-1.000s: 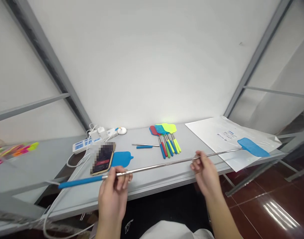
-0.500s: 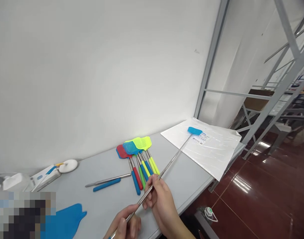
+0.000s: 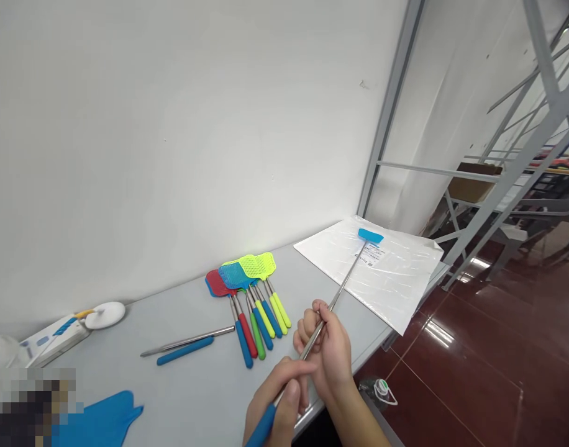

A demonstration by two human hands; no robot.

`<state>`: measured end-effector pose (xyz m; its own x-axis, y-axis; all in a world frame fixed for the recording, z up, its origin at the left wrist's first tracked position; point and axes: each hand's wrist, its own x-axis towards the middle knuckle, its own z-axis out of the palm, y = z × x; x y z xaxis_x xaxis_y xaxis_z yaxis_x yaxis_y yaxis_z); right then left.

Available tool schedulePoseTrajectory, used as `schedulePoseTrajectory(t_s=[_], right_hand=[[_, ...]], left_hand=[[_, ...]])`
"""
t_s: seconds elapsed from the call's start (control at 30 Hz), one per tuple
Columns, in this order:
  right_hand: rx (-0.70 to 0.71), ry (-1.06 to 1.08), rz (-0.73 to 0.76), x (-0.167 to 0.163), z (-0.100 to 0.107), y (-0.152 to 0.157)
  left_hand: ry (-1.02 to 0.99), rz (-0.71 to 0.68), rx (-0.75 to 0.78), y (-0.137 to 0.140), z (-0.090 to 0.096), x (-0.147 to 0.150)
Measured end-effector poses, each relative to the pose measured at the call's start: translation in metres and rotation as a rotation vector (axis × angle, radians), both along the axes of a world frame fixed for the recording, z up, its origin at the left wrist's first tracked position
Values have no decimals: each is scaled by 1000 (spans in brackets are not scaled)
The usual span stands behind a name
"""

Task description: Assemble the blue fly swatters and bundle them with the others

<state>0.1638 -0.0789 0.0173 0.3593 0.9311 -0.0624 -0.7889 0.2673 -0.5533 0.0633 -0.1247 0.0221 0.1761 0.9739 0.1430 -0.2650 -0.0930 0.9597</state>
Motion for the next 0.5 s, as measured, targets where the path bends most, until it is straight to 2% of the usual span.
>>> schedulePoseTrajectory(t_s=[0.13,0.23,0.33,0.5], right_hand=[[31,-33,-224,19,1,0],[77,-47,-293,24,4,-7],[122,-65,-287,12,3,-21],[188,-114,-226,-20,-14,-50]], left_hand=[[-201,-138,-165,-5,-11,19],[-354,-174,-253,-11,-15,27],[-387,-126,-224,-19,-11,19],[-328,23,-211,-25,-2,-19]])
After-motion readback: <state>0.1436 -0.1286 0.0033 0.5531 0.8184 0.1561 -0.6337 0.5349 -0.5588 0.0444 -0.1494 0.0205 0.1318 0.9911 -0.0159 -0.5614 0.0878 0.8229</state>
